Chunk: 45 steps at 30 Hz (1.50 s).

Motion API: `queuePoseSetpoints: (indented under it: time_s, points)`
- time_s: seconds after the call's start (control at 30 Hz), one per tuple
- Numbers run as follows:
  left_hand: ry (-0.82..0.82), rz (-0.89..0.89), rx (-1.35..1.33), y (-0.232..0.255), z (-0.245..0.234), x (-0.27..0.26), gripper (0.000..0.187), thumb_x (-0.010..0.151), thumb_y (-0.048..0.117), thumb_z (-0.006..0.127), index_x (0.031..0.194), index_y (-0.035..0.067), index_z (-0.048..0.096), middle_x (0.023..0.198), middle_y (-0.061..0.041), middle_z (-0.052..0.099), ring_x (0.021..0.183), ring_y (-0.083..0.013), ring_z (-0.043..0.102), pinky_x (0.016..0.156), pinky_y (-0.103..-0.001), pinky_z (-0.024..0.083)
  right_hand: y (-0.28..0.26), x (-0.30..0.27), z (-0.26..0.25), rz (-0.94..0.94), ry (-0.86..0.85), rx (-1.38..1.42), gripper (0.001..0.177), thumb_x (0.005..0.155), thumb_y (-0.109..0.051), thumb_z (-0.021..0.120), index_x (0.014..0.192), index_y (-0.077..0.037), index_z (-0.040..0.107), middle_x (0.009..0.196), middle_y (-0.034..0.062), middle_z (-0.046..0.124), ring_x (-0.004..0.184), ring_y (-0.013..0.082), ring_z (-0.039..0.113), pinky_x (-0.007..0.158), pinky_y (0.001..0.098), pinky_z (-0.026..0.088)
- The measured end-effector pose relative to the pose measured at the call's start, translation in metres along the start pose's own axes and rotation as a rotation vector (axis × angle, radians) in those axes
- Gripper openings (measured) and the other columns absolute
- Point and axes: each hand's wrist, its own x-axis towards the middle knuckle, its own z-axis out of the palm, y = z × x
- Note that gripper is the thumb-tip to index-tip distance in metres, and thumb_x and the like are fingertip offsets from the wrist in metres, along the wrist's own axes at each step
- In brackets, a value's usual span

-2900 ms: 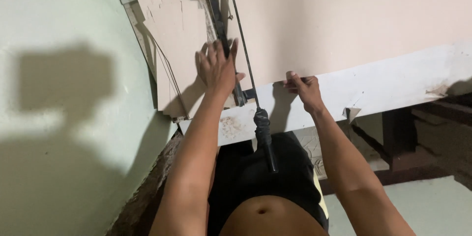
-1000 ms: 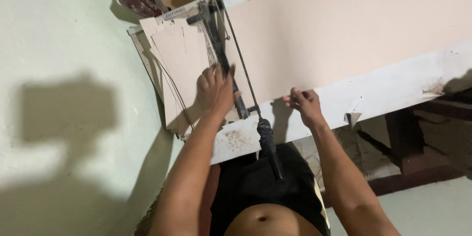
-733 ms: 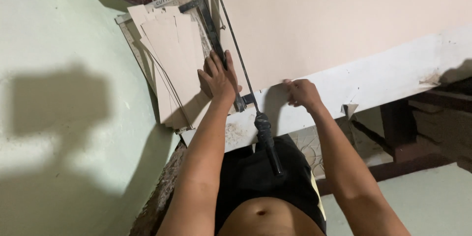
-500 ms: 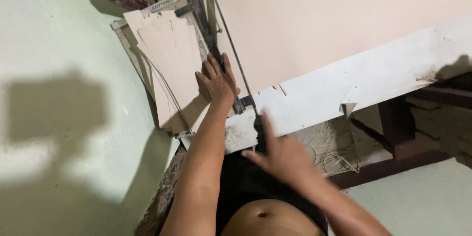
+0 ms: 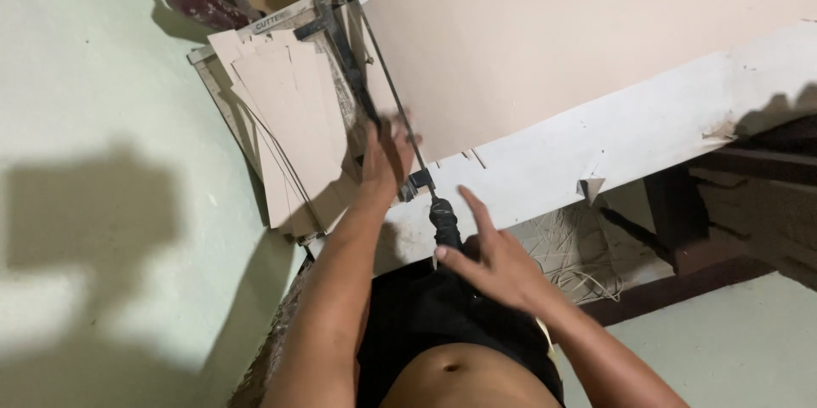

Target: The person uses a manual paper cutter to slice a large sheet of cardboard into narrow strips. They repeatedly align the cardboard against the cutter's guide, press down the lever to cut, and then remove the cut strips. Finally, they gather the cut strips into a neat stack and place them on a nearby table.

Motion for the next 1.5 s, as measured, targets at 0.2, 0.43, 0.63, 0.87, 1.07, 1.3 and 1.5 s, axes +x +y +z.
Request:
queuePoseSetpoints:
  time_s: [0.2,0.43,0.63,0.87,1.07,1.3,1.5]
  points:
    - [0.042,0.492,-1.124,-0.029,0.016,-0.047,0.005,0.081,0.009,0.073,0.076,0.008,0.075,0.071,-0.002,0.069,0.071,-0.0174,0.062,0.064,-0.033,0.048,0.177,0.183,0.017,-0.068,0.264,0.799,0.081,0.096,-0.029,0.065,0.157,-0.004,0.019,0.113,0.0294,0.066,0.077,0.0447,0.072,0.070,0.0531,0.061]
    - [0.079,0.392,0.098,-0.084,-0.014,-0.095,0.012,0.086,0.012,0.070,0.097,0.016,0.070,0.107,-0.009,0.063,0.090,-0.0324,0.064,0.075,-0.047,0.049,0.182,0.193,-0.038,0.028,0.367,1.297,0.034,0.100,-0.029,0.074,0.111,-0.015,0.045,0.092,0.0005,0.049,0.066,0.0194,0.065,0.055,0.0265,0.058]
    - [0.096,0.083,-0.104,-0.053,-0.049,-0.076,0.037,0.102,0.025,0.058,0.139,0.019,0.058,0.144,-0.014,0.049,0.133,-0.0341,0.047,0.100,-0.047,0.040,0.172,0.183,-0.013,0.027,0.303,1.057,0.029,0.103,-0.020,0.067,0.111,0.000,0.049,0.098,0.0094,0.062,0.089,0.0274,0.074,0.080,0.0401,0.066]
    - [0.114,-0.143,-0.383,-0.032,-0.066,-0.048,0.060,0.102,0.043,0.060,0.150,0.009,0.049,0.159,-0.024,0.031,0.148,-0.0445,0.024,0.119,-0.064,0.017,0.155,0.207,-0.006,-0.046,0.283,0.848,0.029,0.106,-0.021,0.064,0.122,0.002,0.058,0.108,0.0186,0.065,0.104,0.0341,0.072,0.087,0.0516,0.064]
    - [0.063,-0.174,-0.424,-0.030,-0.057,-0.019,0.107,0.090,0.041,0.078,0.165,0.014,0.007,0.164,-0.032,0.013,0.152,-0.0518,0.009,0.117,-0.074,0.002,0.161,0.197,-0.016,-0.075,0.233,0.823,0.031,0.106,-0.024,0.062,0.125,0.000,0.061,0.102,0.0130,0.066,0.097,0.0271,0.071,0.082,0.0458,0.064]
    - [0.040,-0.193,-0.446,-0.024,-0.039,-0.006,0.125,0.078,0.039,0.089,0.166,0.015,0.003,0.163,-0.039,0.001,0.153,-0.0544,0.004,0.116,-0.076,-0.002,0.155,0.213,-0.012,-0.038,0.260,0.750,0.030,0.107,-0.023,0.061,0.126,0.000,0.063,0.103,0.0156,0.069,0.100,0.0310,0.072,0.086,0.0531,0.062]
    - [-0.040,-0.249,-0.285,-0.018,-0.037,0.001,0.121,0.080,0.032,0.086,0.165,0.014,0.002,0.164,-0.035,-0.002,0.155,-0.0489,0.003,0.112,-0.081,0.000,0.086,0.162,-0.023,0.177,0.178,-0.089,0.043,0.106,-0.050,0.055,0.108,-0.012,0.075,0.072,0.0090,0.076,0.061,0.0224,0.076,0.060,0.0357,0.061]
